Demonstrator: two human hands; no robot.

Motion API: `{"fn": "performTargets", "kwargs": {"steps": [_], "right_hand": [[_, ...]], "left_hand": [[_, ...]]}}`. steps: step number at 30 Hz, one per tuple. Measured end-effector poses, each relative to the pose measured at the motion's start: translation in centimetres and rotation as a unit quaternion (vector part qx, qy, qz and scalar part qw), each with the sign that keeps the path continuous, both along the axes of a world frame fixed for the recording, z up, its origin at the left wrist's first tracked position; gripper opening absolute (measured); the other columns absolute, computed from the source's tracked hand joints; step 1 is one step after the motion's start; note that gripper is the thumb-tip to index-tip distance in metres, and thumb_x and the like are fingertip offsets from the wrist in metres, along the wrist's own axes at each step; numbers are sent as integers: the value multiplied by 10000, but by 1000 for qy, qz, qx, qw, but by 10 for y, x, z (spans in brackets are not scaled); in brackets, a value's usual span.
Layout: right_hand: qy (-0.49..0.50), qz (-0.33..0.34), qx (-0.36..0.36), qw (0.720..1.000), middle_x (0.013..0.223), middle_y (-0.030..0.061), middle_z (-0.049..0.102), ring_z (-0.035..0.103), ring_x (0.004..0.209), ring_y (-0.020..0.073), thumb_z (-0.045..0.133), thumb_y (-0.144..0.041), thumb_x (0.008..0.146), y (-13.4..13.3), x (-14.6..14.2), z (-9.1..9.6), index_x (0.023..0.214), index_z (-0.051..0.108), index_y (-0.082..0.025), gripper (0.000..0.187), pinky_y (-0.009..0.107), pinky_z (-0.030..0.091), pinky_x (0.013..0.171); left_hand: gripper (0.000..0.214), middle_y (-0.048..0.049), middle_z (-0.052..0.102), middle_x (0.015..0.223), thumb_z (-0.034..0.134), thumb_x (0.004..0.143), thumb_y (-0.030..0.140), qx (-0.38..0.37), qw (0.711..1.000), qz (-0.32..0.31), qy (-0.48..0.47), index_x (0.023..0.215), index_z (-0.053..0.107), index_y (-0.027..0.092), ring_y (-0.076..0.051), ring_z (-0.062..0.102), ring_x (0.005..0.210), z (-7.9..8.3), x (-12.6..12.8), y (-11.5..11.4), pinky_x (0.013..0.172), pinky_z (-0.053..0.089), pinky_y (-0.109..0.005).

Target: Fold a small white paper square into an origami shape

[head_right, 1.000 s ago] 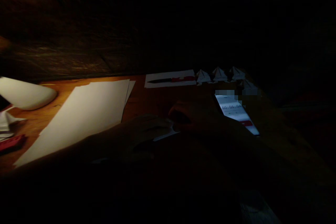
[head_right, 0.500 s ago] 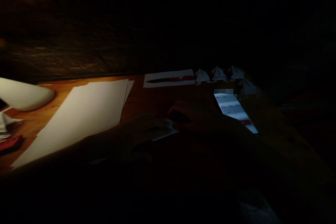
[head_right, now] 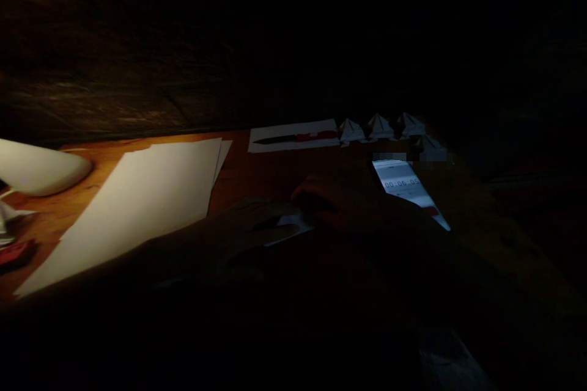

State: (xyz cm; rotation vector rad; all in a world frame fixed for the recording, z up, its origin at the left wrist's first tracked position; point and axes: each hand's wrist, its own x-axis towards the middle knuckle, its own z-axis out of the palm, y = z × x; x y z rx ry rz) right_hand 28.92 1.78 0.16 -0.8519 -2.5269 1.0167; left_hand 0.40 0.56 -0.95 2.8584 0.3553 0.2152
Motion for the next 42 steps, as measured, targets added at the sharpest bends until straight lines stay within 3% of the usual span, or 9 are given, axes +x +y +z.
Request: {"fn": "performTargets", "kwargs": {"steps": [6, 13, 26, 35, 42], "right_hand": [[-11, -47, -5, 999, 1147, 66, 617, 575, 918, 174, 633, -246, 902, 0, -5, 1, 1237, 619, -206, 337, 312, 463, 803], [-26, -125, 26, 991, 977, 42, 674, 580, 802, 152, 635, -219, 877, 0, -16, -5, 1114, 672, -194, 241, 269, 426, 683], [-28, -101, -4, 995, 966, 34, 680, 591, 794, 152, 666, -204, 841, 4, -12, -3, 1151, 649, -201, 310, 265, 435, 665], [-17, -56, -37, 998, 1069, 50, 666, 607, 884, 172, 665, -207, 851, 7, -1, -2, 1306, 566, -226, 466, 299, 482, 759], [-36, -40, -30, 998, 1102, 54, 652, 607, 939, 181, 672, -206, 840, 6, 2, 5, 1301, 572, -214, 472, 301, 487, 797]], "left_hand": [[755, -147, 354, 1590, 574, 926, 574, 9, 1000, -7, -10, 1550, 301, 250, -344, 388, 1416, -6, 0, 2, 1148, 331, -548], [733, -170, 402, 1550, 620, 894, 578, 15, 999, -3, -28, 1497, 392, 229, -367, 436, 1362, -3, 2, 3, 1105, 367, -561], [746, -189, 393, 1545, 607, 892, 610, 28, 999, 5, -25, 1493, 382, 229, -381, 449, 1328, -2, 5, -2, 1076, 380, -583], [764, -181, 385, 1555, 632, 877, 594, 28, 999, 8, -20, 1501, 373, 237, -385, 447, 1339, -3, 5, -2, 1082, 363, -587], [769, -187, 357, 1572, 621, 880, 605, 12, 1000, 16, 8, 1503, 377, 227, -404, 413, 1365, 2, 3, -5, 1091, 352, -592]]}}
